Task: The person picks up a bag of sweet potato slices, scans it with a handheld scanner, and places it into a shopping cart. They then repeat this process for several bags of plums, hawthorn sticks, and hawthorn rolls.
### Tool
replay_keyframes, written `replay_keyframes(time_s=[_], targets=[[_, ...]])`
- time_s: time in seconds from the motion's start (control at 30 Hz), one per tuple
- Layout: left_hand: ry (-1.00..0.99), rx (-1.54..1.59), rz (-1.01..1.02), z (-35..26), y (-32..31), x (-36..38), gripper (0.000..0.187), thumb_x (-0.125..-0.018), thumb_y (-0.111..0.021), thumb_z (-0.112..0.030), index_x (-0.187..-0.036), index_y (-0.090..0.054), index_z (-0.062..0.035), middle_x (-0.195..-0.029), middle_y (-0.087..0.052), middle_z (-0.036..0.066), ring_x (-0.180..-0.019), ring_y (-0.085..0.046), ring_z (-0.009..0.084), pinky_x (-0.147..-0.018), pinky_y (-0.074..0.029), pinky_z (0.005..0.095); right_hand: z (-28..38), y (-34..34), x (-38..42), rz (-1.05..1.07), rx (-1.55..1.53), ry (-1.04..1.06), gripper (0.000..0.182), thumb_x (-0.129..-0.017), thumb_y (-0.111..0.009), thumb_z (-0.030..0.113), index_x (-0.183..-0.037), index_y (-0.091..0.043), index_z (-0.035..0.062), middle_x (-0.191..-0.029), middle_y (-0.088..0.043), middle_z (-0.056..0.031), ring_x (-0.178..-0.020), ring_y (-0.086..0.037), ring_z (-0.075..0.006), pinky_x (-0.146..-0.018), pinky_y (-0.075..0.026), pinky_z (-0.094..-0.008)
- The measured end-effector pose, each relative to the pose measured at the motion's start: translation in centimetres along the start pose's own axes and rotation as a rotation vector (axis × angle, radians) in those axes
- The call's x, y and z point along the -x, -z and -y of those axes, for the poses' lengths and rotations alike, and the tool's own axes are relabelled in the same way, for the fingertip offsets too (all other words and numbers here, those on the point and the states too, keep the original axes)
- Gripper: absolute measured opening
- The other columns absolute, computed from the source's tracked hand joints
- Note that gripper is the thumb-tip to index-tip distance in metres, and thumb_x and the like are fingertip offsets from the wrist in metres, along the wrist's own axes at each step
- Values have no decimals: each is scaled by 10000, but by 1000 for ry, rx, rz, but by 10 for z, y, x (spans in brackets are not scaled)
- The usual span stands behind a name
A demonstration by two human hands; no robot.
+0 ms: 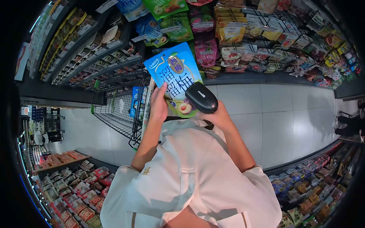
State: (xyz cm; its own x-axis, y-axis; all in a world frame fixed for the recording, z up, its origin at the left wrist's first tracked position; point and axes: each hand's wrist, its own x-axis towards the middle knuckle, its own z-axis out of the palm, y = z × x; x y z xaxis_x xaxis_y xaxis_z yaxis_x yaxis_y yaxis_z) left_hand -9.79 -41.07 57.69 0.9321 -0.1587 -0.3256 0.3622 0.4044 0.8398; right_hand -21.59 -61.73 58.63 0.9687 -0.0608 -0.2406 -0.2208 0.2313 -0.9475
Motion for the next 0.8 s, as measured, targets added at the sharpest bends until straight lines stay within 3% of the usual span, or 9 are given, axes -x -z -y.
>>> replay_keyframes(time_s=[0.2,0.37,0.43,0.47,0.57,0.8], targets=[[-80,-66,27,-20,7,-18,368,-905,-748,-193,-1202,-602,-34,-1176,-669,57,-1086,-595,132,-998,-418,313,-2,-5,-13,4,-141,0,413,-689,-802,9,-1086,-687,21,-928,-700,-11,-828,-609,-82,-768,-497,-272],[-179,-22,-59,-43,12,-55,376,-883,-774,-173,-1196,-604,-55,-1171,-670,35,-1082,-597,123,-1012,-403,308,-2,-16,-28,63,76,-18,409,-713,-801,22,-1104,-682,13,-944,-710,-12,-861,-627,-90,-780,-512,-281],[-147,12,-88,-49,18,-70,370,-877,-786,-187,-1176,-609,-59,-1152,-673,35,-1075,-600,129,-1005,-414,313,3,-23,-35,107,97,-90,430,-700,-810,12,-1107,-674,2,-983,-713,-29,-882,-654,-116,-786,-531,-287],[-135,17,-104,-53,19,-75,369,-877,-787,-194,-1172,-611,-59,-1146,-674,36,-1071,-602,131,-1000,-421,316,7,-34,-39,53,102,-30,410,-695,-813,7,-1082,-677,-1,-966,-718,-31,-865,-655,-103,-756,-538,-280],[-111,39,-123,-61,29,-93,376,-872,-796,-212,-1163,-614,-56,-1129,-676,42,-1056,-611,139,-982,-442,328,8,-47,-55,79,173,-46,477,-726,-816,62,-1172,-660,-4,-1074,-718,-54,-976,-639,-110,-875,-512,-291],[-98,141,-189,-74,68,-128,405,-855,-816,-228,-1152,-614,-40,-1111,-676,57,-1038,-622,160,-953,-467,338,10,-83,-96,94,287,-40,521,-728,-821,79,-1208,-636,-6,-1100,-712,-68,-994,-640,-120,-901,-505,-300]])
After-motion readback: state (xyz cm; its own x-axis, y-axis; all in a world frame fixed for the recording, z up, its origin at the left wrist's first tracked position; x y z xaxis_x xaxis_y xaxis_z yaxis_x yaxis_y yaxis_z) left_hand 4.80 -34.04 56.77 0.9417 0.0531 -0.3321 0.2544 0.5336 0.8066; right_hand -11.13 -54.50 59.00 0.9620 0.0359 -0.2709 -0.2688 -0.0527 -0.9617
